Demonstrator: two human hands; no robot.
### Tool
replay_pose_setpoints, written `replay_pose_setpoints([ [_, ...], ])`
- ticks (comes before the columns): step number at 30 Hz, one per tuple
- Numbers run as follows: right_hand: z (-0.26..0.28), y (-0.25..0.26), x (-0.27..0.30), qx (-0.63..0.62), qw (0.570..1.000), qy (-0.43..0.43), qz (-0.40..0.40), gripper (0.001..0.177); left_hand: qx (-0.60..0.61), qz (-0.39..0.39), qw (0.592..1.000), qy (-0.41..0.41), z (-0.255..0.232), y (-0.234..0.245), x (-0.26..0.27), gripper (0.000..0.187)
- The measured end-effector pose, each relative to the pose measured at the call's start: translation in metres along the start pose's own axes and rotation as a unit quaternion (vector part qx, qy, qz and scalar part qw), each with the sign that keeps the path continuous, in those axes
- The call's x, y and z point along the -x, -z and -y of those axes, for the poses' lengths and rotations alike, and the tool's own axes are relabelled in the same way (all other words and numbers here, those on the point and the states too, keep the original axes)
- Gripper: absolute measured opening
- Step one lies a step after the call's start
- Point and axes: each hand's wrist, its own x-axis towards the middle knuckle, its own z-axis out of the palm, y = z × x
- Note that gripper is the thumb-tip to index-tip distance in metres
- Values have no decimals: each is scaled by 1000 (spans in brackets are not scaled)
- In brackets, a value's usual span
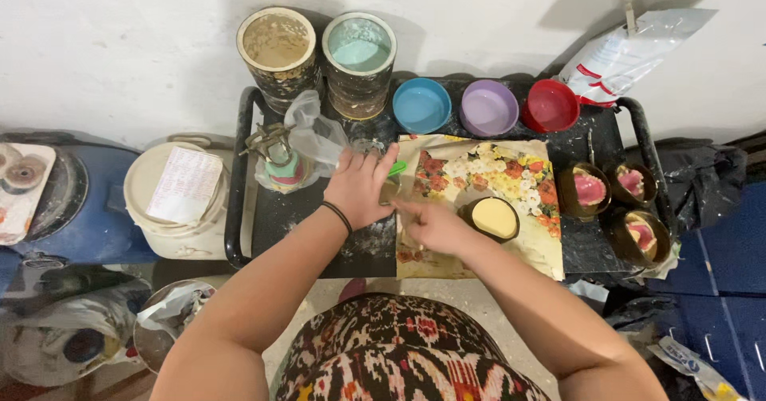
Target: The person scoops a yellow powder from a container into a small bowl using a green spatula, then adds water from a purple bowl and mixes the contents. The person repeatedly scoops more powder and mixes it into the bowl.
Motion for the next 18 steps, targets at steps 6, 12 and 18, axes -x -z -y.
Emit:
replay_pose_setpoints([
  [6, 44, -3, 4, 315, 945, 78, -35, 73, -3, 7, 1000, -2, 1, 1, 1, 127],
  [12, 22, -17, 11, 372, 926, 56, -17, 80, -25, -2, 1000, -7, -2, 7, 4, 127],
  [18, 39, 8, 19, -243, 970, 21, 4, 66, -13, -35, 999, -9, 1, -6, 3, 126],
])
